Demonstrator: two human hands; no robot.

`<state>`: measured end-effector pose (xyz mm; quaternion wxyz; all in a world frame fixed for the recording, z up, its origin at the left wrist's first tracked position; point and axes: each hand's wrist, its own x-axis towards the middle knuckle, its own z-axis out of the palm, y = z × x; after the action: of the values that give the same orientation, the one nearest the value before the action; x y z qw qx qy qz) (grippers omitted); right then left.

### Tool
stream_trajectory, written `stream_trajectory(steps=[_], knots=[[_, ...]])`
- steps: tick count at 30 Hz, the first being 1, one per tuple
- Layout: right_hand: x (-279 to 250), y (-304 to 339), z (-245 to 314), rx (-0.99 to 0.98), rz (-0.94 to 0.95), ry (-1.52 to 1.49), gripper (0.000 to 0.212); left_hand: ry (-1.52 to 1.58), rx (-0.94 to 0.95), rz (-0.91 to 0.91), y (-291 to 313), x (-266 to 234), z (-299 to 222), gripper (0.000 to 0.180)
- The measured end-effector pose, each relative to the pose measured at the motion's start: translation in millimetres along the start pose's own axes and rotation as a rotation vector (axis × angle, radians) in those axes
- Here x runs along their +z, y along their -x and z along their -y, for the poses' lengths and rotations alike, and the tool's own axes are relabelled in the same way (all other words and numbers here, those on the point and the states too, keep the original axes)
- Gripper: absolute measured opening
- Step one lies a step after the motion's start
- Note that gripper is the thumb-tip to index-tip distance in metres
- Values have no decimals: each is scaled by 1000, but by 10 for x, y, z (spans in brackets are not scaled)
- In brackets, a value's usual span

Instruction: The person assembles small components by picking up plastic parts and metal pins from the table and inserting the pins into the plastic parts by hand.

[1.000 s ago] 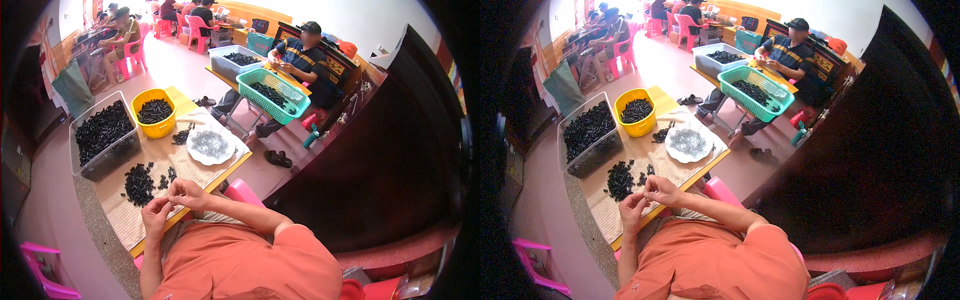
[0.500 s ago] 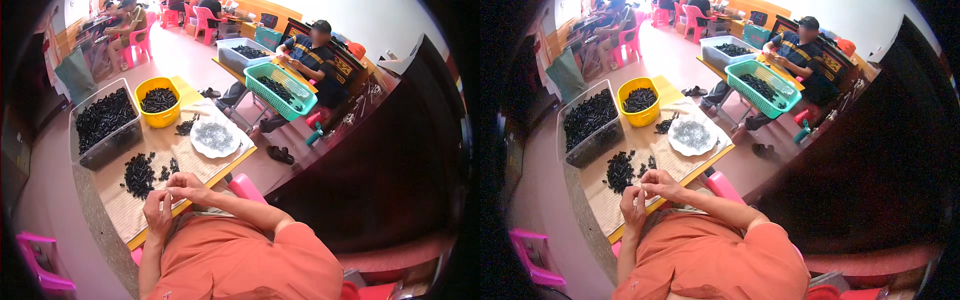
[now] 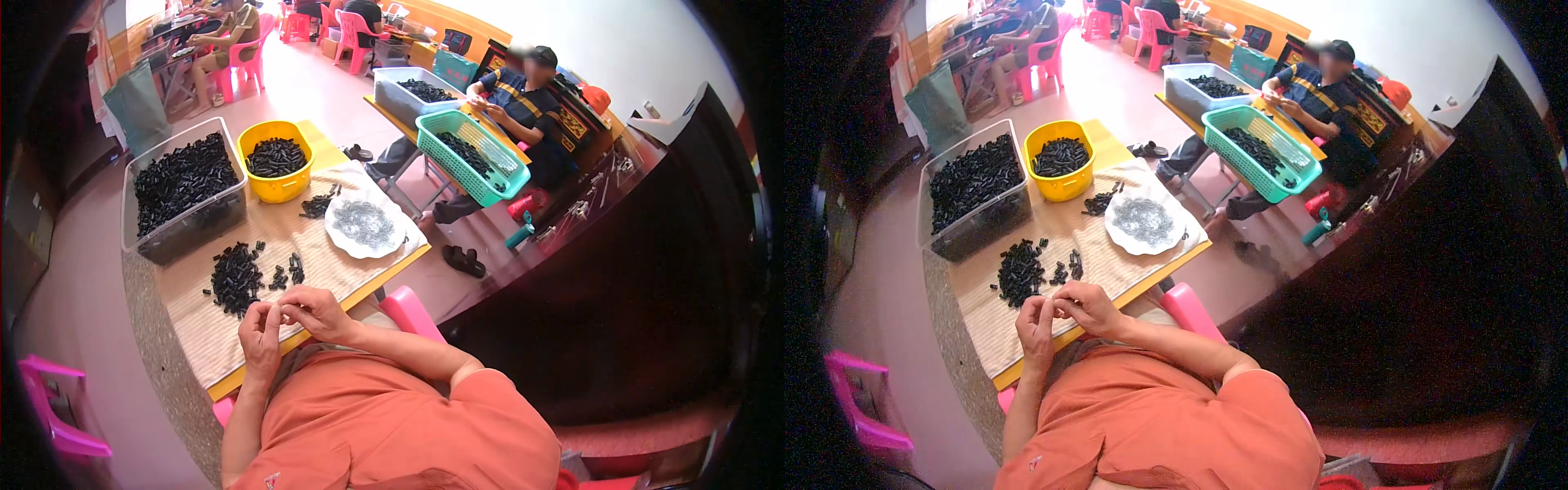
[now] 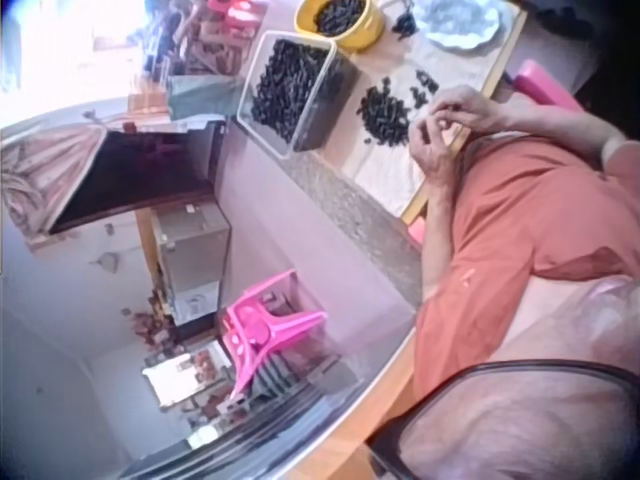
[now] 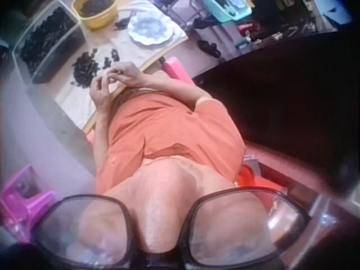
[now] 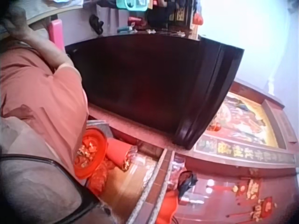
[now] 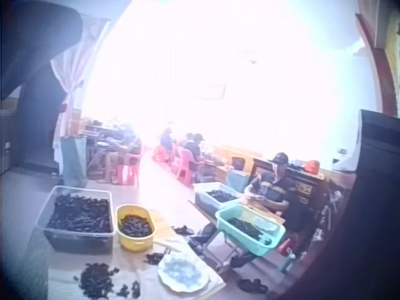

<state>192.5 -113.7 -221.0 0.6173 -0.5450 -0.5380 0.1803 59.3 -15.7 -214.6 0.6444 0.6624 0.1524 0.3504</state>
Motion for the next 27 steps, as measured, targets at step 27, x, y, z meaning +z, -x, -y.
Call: stream_trajectory(steps=[27], knots=[[-37, -52, 192, -210, -79, 250, 17, 18, -88, 35, 0, -2, 16, 16]])
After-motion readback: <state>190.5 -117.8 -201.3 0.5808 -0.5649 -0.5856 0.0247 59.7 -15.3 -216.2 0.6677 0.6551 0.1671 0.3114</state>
